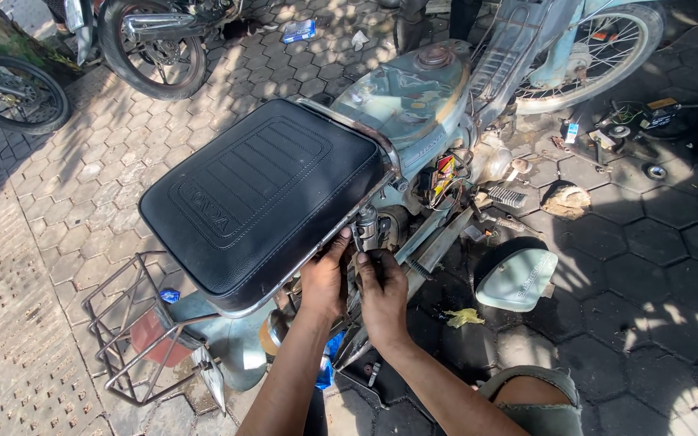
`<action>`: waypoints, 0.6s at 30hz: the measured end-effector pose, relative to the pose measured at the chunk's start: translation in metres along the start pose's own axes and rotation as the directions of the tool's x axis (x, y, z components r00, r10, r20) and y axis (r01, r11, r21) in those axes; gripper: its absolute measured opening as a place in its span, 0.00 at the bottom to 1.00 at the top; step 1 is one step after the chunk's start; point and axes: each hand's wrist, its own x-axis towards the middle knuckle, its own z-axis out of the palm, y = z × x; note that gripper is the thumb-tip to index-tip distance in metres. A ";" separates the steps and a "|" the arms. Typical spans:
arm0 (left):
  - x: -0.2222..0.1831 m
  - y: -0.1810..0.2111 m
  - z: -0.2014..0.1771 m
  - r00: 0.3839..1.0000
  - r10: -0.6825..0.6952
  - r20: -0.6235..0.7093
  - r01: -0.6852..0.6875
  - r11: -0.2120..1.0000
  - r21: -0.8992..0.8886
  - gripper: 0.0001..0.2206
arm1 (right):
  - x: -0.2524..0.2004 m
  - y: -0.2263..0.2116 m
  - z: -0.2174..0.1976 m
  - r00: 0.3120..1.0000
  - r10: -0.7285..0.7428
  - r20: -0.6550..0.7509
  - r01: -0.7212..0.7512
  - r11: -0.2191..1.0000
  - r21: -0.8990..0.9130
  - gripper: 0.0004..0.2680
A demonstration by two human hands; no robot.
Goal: Repairing a motorcycle by adjusting and tightening bolts on the rear seat and rack using a wrench.
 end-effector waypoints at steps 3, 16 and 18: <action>0.015 -0.011 -0.009 0.995 -0.100 -0.014 0.099 0.993 -0.070 0.15 | 0.003 -0.001 0.003 0.995 -0.050 0.082 0.056 0.996 -0.067 0.06; 0.013 -0.007 -0.020 0.951 -0.284 0.121 0.296 0.949 -0.105 0.07 | 0.031 -0.046 -0.005 0.917 -0.062 0.393 0.224 0.897 -0.381 0.08; 0.015 -0.008 -0.028 0.965 -0.245 0.089 0.250 0.967 -0.051 0.06 | 0.031 -0.044 -0.007 0.907 -0.035 0.419 0.235 0.869 -0.435 0.08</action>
